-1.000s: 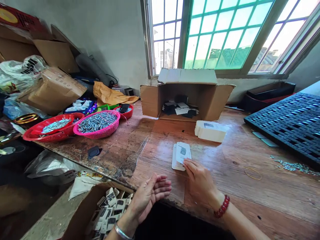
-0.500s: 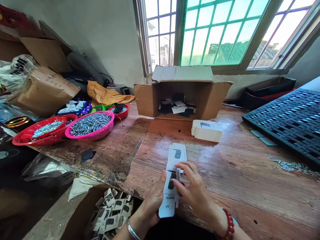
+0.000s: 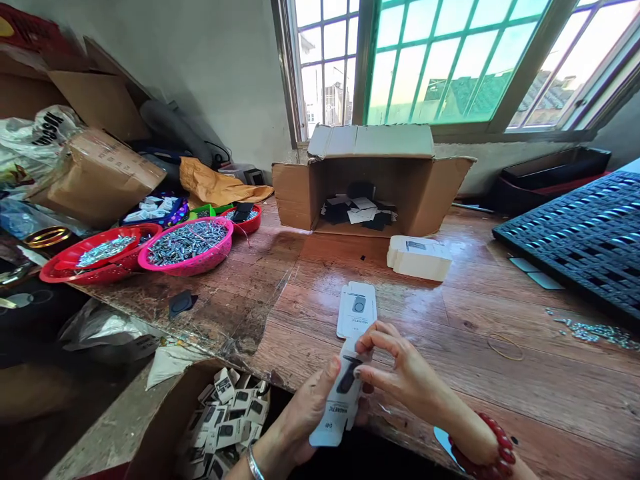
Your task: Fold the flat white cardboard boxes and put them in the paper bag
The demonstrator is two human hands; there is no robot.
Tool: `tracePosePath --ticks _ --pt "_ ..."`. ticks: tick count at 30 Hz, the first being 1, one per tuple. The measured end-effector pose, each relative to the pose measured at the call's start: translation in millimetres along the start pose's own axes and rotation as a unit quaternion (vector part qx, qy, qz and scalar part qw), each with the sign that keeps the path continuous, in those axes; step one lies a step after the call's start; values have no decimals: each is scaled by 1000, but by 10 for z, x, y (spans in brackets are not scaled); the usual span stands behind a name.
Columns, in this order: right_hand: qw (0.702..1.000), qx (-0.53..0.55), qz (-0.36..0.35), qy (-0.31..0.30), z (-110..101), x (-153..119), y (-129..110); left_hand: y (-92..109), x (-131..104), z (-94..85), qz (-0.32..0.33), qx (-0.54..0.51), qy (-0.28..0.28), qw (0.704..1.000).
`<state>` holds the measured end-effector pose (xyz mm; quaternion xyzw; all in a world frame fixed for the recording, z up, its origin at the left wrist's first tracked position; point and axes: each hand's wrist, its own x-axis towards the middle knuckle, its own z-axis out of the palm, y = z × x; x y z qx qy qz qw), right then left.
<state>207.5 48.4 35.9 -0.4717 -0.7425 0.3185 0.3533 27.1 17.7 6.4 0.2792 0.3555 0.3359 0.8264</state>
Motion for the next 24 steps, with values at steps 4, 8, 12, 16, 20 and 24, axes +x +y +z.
tracePosePath --ticks 4,8,12,16,20,24 --pt "998 -13 57 -5 1 -23 -15 -22 44 -10 -24 -24 -5 999" --pt "995 26 89 -36 -29 -60 -70 32 57 -15 -6 -2 -13 1000" --pt "973 138 146 -113 -80 -68 -136 87 49 -28 -9 4 -25 1000" --pt "966 161 116 -165 -92 0 -144 93 56 10 -24 -14 -41 999" --pt "970 156 103 -155 -22 46 -53 40 104 34 -29 8 -26 999" --pt "992 99 76 -26 51 12 24 37 169 -25 9 30 35 999"
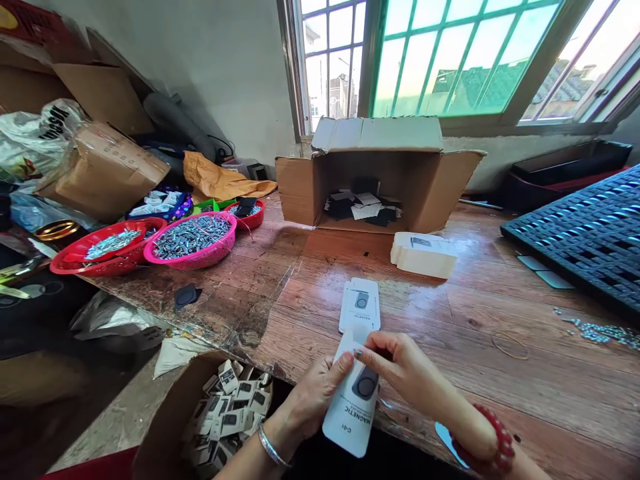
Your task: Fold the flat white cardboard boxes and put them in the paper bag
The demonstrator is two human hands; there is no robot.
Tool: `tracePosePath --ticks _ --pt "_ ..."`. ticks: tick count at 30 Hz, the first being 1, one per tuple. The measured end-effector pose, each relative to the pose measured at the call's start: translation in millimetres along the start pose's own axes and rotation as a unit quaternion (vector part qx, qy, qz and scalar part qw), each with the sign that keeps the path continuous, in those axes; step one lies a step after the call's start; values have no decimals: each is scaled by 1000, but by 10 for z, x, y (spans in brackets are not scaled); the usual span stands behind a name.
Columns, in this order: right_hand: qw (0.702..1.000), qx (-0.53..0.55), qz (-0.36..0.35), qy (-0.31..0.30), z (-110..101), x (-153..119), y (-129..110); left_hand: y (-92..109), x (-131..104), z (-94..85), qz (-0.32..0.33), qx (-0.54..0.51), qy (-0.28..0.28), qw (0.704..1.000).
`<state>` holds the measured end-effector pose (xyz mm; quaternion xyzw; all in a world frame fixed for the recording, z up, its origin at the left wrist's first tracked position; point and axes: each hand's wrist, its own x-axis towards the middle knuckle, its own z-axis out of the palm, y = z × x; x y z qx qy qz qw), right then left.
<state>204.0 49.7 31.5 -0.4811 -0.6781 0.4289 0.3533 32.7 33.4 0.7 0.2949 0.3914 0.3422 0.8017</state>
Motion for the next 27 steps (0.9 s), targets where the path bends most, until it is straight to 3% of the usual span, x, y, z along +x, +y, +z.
tracePosePath --ticks 3,4,5,8,9,13,17,20,23,27 --pt "981 1 -28 193 60 -43 46 74 18 -23 61 -24 53 996" --pt "977 25 -18 210 88 -56 61 104 15 -18 77 -33 62 995" --pt "981 59 0 186 119 -68 74 131 10 -9 88 -43 68 993" --pt "987 154 48 19 216 -96 101 185 -5 24 115 -55 95 987" --pt "987 155 48 -2 243 -105 105 193 -7 28 124 -46 109 985" --pt "994 43 7 101 312 -135 117 193 9 10 173 33 143 974" --pt "984 -25 -19 177 377 -131 157 148 35 23 231 38 163 959" --pt "982 32 -31 183 441 -98 213 108 14 82 254 33 163 953" --pt "966 123 -81 212 502 -65 263 94 -40 133 255 41 129 957" --pt "955 153 -100 234 553 -57 246 94 -93 143 261 64 109 957"
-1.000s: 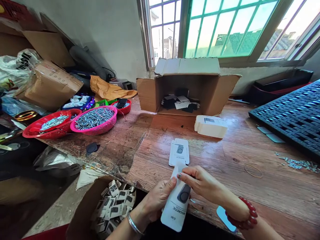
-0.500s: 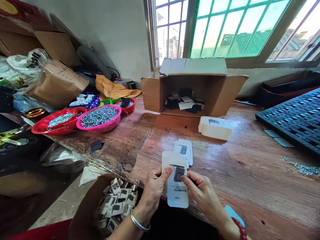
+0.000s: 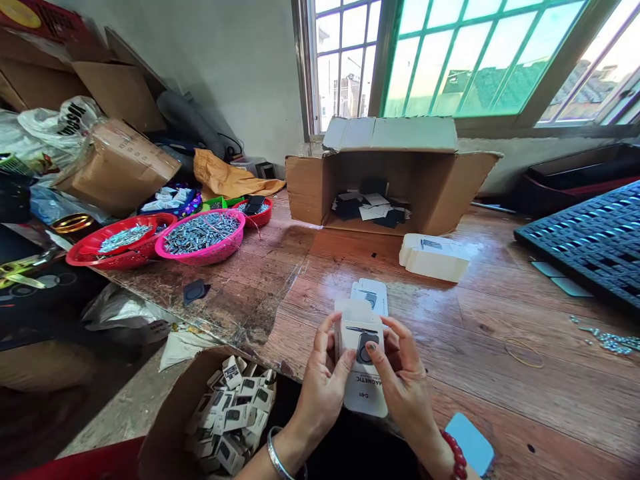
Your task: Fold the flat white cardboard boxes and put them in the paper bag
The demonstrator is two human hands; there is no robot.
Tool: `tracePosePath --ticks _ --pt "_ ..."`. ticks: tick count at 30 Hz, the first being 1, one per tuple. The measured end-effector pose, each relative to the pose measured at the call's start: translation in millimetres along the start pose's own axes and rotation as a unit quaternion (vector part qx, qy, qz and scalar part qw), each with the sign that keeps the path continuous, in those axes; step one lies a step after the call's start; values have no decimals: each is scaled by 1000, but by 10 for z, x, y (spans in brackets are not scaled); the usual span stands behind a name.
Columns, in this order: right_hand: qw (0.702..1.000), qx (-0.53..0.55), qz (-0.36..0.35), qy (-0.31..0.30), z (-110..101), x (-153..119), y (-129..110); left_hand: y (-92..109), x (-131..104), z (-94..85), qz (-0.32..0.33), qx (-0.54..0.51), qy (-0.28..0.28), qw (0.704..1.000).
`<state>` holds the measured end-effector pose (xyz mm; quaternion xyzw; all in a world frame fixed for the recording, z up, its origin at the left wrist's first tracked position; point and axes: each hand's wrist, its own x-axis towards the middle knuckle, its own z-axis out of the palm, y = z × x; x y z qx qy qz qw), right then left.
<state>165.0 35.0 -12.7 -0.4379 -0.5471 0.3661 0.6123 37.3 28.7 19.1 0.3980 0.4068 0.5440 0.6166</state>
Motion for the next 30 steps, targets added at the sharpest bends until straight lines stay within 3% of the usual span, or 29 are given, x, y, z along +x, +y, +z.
tracePosePath --ticks 4,8,15,18,21,26,30 --pt "999 13 24 -22 19 3 -75 -22 -6 2 11 -7 -7 1000" --pt "998 0 43 -42 4 30 -112 -64 -17 48 12 -24 32 999" --pt "998 -62 23 26 -21 17 -90 -217 -107 76 15 -7 24 1000" --pt "997 -79 15 17 -47 -15 -85 -211 -104 3 31 31 4 999" --pt "997 -50 59 4 -84 -7 -94 -154 -75 -87 24 68 -29 997" --pt "972 96 205 -55 -160 113 -122 -136 -53 -138 -6 88 -46 995" --pt "977 66 187 -81 -231 207 -145 -152 -57 -114 -24 68 -4 997"
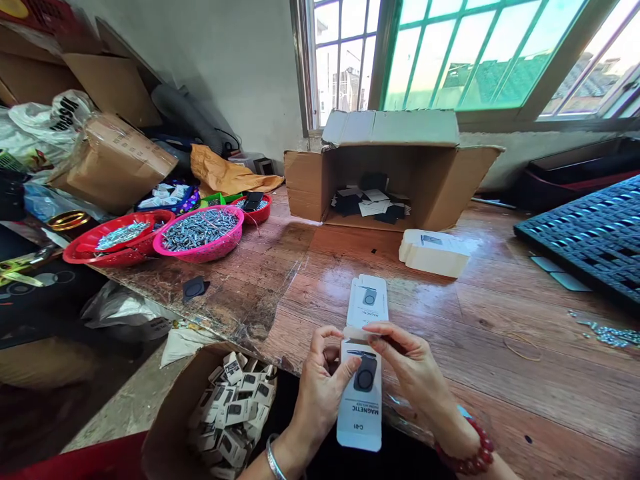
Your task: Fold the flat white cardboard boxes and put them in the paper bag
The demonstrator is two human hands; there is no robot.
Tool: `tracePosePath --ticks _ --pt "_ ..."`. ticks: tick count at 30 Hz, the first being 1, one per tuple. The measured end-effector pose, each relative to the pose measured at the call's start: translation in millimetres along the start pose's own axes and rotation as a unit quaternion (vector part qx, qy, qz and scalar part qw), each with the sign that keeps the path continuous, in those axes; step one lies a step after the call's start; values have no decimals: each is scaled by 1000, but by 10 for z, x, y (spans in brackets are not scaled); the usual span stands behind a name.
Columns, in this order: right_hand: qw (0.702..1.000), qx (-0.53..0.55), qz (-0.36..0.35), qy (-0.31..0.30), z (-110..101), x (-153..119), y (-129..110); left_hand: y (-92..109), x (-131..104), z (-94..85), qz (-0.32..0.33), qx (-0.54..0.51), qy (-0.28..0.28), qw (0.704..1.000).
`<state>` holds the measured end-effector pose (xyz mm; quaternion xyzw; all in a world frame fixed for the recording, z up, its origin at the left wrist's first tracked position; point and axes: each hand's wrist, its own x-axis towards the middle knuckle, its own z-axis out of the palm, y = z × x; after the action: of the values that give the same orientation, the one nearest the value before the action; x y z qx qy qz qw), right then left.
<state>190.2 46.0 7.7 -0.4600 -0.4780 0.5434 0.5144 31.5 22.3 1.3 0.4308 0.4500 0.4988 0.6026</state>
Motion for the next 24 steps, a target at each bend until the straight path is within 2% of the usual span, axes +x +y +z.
tracePosePath --ticks 3,10,16,20,24 --pt "998 -48 -31 -31 -48 26 -47 18 1 6 -16 -28 8 999" --pt "988 -90 17 -125 -90 43 -108 -7 -10 -47 -27 6 -25 999" --pt "974 -195 -23 -113 -128 77 -172 -9 -25 -38 -44 10 -55 997" --pt "974 -191 -13 -123 -135 97 -203 -3 -38 -18 -42 1 -57 997" --pt "970 -203 -34 -127 -118 96 -223 -11 -48 -18 -44 -4 -53 998"
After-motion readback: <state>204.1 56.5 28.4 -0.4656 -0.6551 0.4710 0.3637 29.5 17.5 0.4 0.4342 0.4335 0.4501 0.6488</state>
